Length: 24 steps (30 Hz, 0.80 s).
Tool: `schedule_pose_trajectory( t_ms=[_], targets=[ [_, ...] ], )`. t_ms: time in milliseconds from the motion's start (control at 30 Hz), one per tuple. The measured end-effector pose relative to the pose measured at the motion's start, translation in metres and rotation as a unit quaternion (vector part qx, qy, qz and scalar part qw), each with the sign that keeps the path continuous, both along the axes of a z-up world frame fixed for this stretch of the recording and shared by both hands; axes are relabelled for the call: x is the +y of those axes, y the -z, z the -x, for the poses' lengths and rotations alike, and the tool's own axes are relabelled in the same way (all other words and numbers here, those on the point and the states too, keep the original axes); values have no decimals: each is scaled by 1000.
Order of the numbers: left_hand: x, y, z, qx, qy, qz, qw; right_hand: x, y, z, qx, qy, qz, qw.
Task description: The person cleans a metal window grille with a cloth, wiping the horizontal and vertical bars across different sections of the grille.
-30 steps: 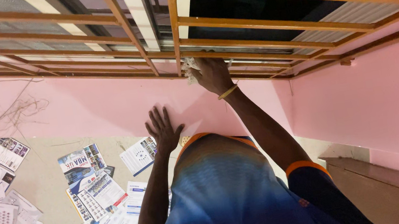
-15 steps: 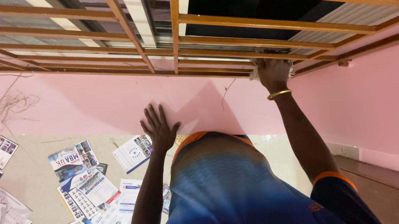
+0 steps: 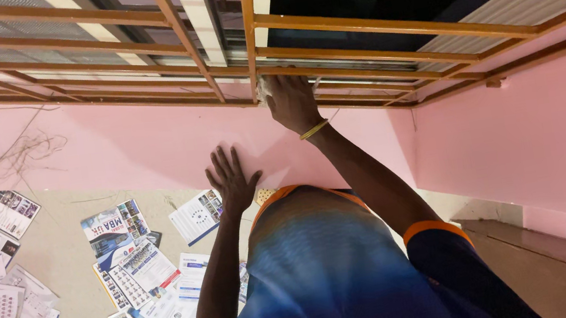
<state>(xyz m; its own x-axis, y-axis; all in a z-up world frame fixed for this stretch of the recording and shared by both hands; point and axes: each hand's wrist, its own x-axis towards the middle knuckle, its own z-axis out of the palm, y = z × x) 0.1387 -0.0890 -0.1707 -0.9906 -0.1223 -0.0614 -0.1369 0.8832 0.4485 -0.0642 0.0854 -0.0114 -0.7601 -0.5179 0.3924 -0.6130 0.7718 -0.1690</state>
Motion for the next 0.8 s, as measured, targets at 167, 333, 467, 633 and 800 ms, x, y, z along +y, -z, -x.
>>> schedule_pose_trajectory(
  t_ms=[167,333,467,633,800],
  targets=[
    [-1,-2,2,10,-1,-2,1000,93,25,10,-72,47,27,996],
    [-2,-7,2,1,-3,-24,1000,197,17,0,27,74,-34,996],
    [-2,-9,3,21,-1,-3,1000,217,8,-11,-17,172,-55,983],
    [-2,-9,3,4,-2,-5,1000,156,17,-17,66,267,21,961],
    [-1,-8,4,15,-1,16,1000,34,13,-21,-119,136,74,981]
  ],
)
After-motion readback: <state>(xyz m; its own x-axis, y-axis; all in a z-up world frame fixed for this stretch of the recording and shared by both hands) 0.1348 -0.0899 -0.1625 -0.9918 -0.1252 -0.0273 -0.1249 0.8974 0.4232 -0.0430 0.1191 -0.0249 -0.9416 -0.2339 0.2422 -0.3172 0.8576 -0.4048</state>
